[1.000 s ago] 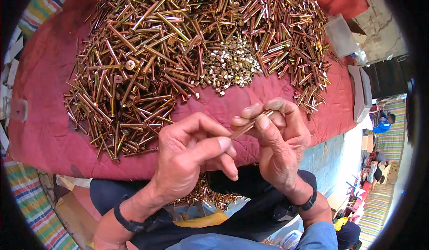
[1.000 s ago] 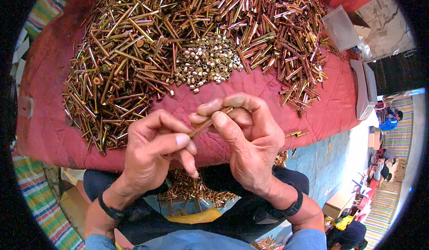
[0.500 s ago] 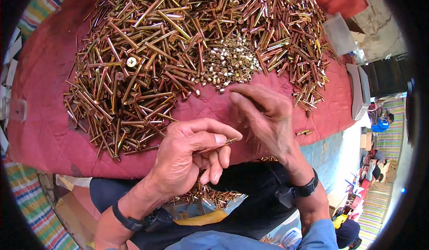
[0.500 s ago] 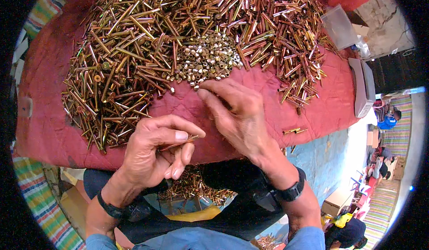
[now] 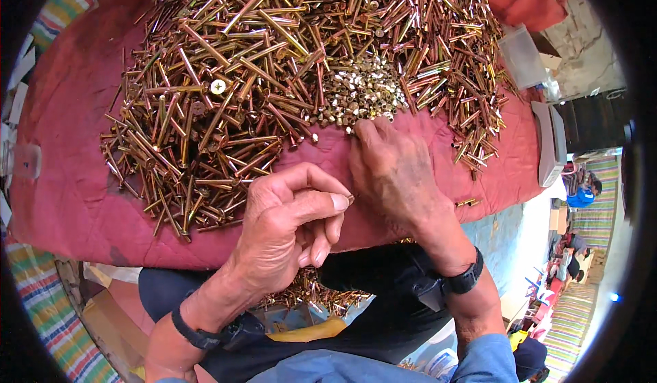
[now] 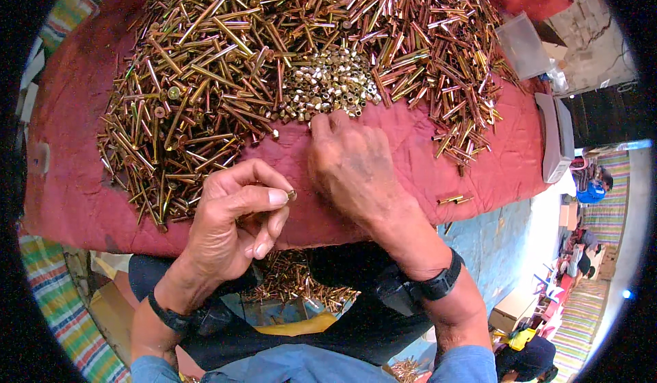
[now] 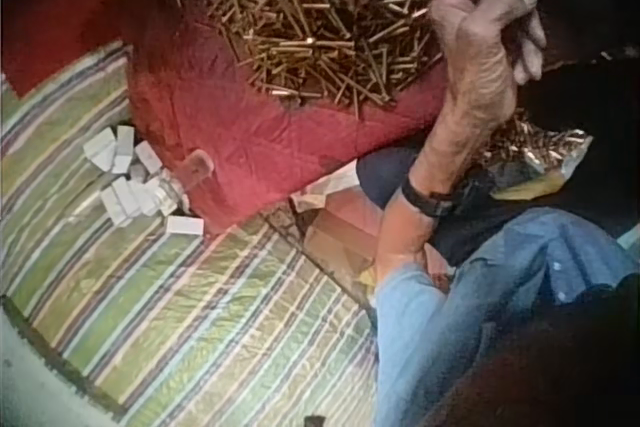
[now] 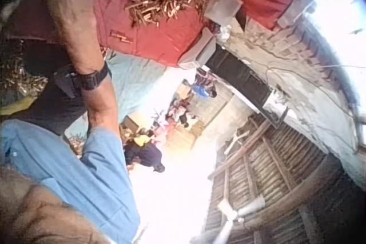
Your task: Manually insert small metal pins into brass-colored metal tubes.
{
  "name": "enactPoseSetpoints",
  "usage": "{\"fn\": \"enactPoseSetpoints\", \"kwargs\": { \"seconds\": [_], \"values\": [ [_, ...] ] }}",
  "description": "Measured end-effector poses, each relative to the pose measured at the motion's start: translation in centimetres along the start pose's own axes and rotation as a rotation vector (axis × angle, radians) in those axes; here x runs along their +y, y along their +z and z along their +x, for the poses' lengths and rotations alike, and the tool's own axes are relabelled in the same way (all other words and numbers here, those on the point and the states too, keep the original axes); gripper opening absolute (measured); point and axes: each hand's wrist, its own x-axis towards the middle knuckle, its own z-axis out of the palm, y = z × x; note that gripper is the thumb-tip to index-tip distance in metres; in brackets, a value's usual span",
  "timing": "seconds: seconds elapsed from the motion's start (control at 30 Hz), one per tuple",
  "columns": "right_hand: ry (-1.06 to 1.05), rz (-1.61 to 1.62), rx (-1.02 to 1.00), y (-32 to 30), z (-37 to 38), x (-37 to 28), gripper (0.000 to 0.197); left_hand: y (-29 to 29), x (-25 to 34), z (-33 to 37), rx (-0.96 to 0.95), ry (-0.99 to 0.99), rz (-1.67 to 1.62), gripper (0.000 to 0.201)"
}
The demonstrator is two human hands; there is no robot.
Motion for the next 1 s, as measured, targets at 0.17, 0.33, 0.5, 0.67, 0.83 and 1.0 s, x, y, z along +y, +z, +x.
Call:
{"fn": "enactPoseSetpoints", "kwargs": {
  "seconds": [0.17, 0.33, 0.5, 0.67, 0.83, 1.0],
  "values": [
    [-0.061, 0.017, 0.069, 0.5, -0.4, 0.7, 0.010, 0.0, 0.1, -0.1, 0.021, 0.024, 0.027, 0.008],
    [-0.150, -0.012, 0.169, 0.1, -0.4, 1.7, 0.010, 0.2, -0.1, 0.1, 0.034, 0.050, 0.016, 0.007],
    [0.403, 1.091, -0.078, -4.8, -2.2, -0.5, 0.016, 0.4, 0.3, -0.1, 0.041, 0.017, 0.025, 0.007],
    [0.396, 1.271, -0.169, -6.3, -3.2, -2.0, 0.015, 0.7, 0.4, -0.1, 0.020, -0.065, 0.021, 0.007],
    [-0.112, 0.884, -0.025, -5.5, -3.9, -0.4, 0.028, 0.7, -0.1, 0.1, -0.031, -0.101, 0.023, 0.008],
    [-0.203, 0.716, 0.009, -5.2, -4.8, -0.2, 0.038, 0.9, -0.2, 0.2, -0.049, -0.142, -0.009, 0.009]
  ]
}}
